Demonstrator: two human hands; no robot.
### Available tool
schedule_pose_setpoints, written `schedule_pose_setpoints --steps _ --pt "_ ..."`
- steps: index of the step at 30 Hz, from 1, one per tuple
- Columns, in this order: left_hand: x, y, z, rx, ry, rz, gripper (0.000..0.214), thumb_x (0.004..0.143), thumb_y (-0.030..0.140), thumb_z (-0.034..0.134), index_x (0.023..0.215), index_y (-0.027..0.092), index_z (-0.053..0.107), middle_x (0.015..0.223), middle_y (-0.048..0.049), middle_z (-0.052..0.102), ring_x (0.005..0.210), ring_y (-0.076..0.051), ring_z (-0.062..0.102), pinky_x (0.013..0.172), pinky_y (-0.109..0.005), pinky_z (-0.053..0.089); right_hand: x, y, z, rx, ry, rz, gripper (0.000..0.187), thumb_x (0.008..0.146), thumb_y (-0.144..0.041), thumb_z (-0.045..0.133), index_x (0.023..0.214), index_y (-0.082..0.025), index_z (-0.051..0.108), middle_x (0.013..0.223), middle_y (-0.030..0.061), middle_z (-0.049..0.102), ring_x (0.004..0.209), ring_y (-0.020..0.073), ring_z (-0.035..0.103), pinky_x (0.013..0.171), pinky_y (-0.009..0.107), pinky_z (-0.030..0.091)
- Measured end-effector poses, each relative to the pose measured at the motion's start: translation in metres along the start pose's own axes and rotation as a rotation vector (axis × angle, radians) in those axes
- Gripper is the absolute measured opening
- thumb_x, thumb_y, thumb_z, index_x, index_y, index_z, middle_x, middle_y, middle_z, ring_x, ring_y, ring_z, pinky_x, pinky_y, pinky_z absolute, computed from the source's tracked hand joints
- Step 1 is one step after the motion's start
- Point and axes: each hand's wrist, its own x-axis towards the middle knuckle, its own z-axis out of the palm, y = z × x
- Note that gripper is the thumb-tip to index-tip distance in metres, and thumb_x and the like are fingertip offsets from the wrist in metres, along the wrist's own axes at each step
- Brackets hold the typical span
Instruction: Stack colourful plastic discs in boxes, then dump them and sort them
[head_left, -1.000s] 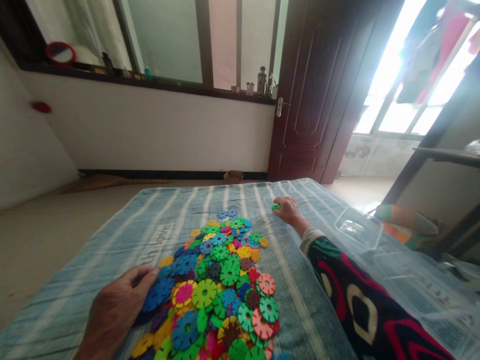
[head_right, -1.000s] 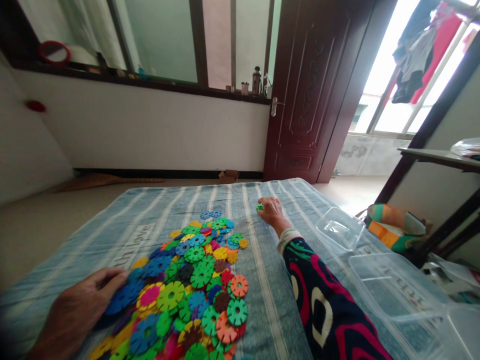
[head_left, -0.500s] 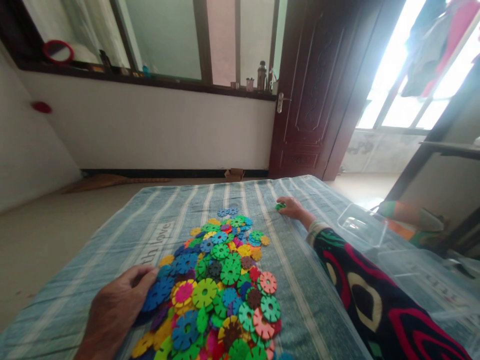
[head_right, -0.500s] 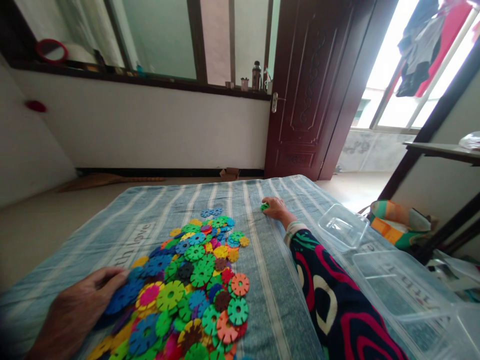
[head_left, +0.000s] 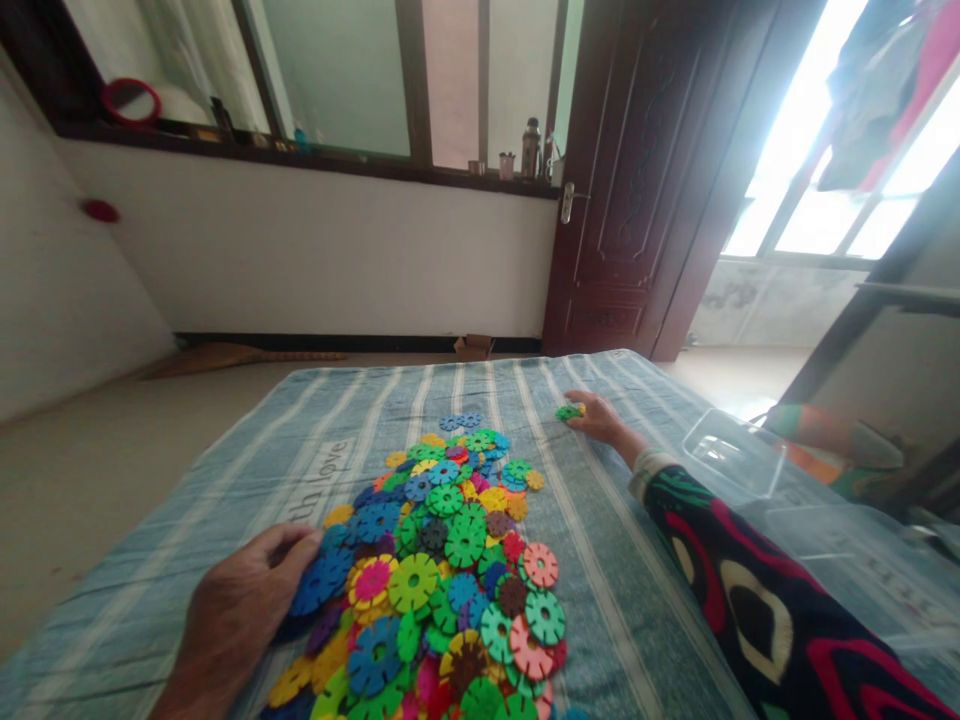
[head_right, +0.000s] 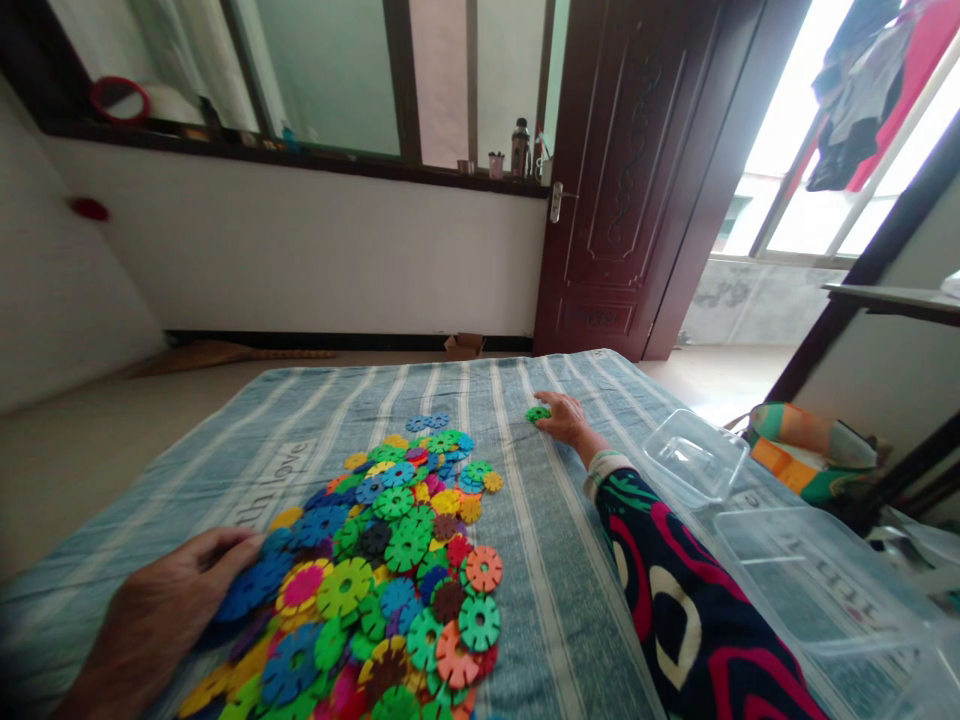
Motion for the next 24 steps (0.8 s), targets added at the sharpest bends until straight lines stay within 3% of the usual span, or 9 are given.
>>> schedule_pose_setpoints --steps 3,9,18,24 --pt "-0.001 0.003 -0.001 -0.007 0.003 -0.006 0.018 0.071 0.037 0.056 0.07 0.026 0.07 0.07 0.0026 0.072 0.066 -0.019 0.064 0.061 -0.025 0.044 -0.0001 0.0037 0.0017 0.018 0.005 0.005 0.053 0.071 -0.016 0.068 0.124 -0.016 0.06 0.112 0.0118 0.068 0.11 0.0275 0.062 0.098 0.043 0.043" --pt "-0.0014 0.0054 -0.0005 -0.007 -0.003 -0.032 0.018 0.071 0.036 0.055 0.07 0.025 0.069 0.071 0.0021 0.072 0.067 -0.019 0.065 0.062 -0.025 0.043 0.0041 0.0064 0.0069 0.032 0.001 -0.021 0.04 0.073 -0.017 0.068 0.113 -0.019 0.067 0.118 0.0099 0.067 0.116 0.0276 0.058 0.101 0.043 0.041" --pt "-0.003 0.0061 -0.0034 -0.006 -0.026 -0.045 0.02 0.073 0.037 0.054 0.073 0.024 0.069 0.075 0.0013 0.073 0.072 -0.02 0.065 0.065 -0.026 0.044 0.0085 0.0062 0.0092 0.011 -0.015 0.002 0.041 0.072 -0.023 0.071 0.113 -0.022 0.068 0.117 0.0059 0.069 0.113 0.0267 0.06 0.098 0.04 0.043" --pt "-0.0025 0.0031 -0.0013 0.002 -0.045 -0.038 0.021 0.074 0.037 0.054 0.077 0.023 0.069 0.077 0.0004 0.072 0.074 -0.02 0.064 0.067 -0.025 0.043 0.0086 0.0041 0.007 -0.037 -0.029 0.011 0.042 0.074 -0.027 0.071 0.115 -0.02 0.067 0.114 0.0079 0.069 0.11 0.0278 0.061 0.095 0.041 0.044"
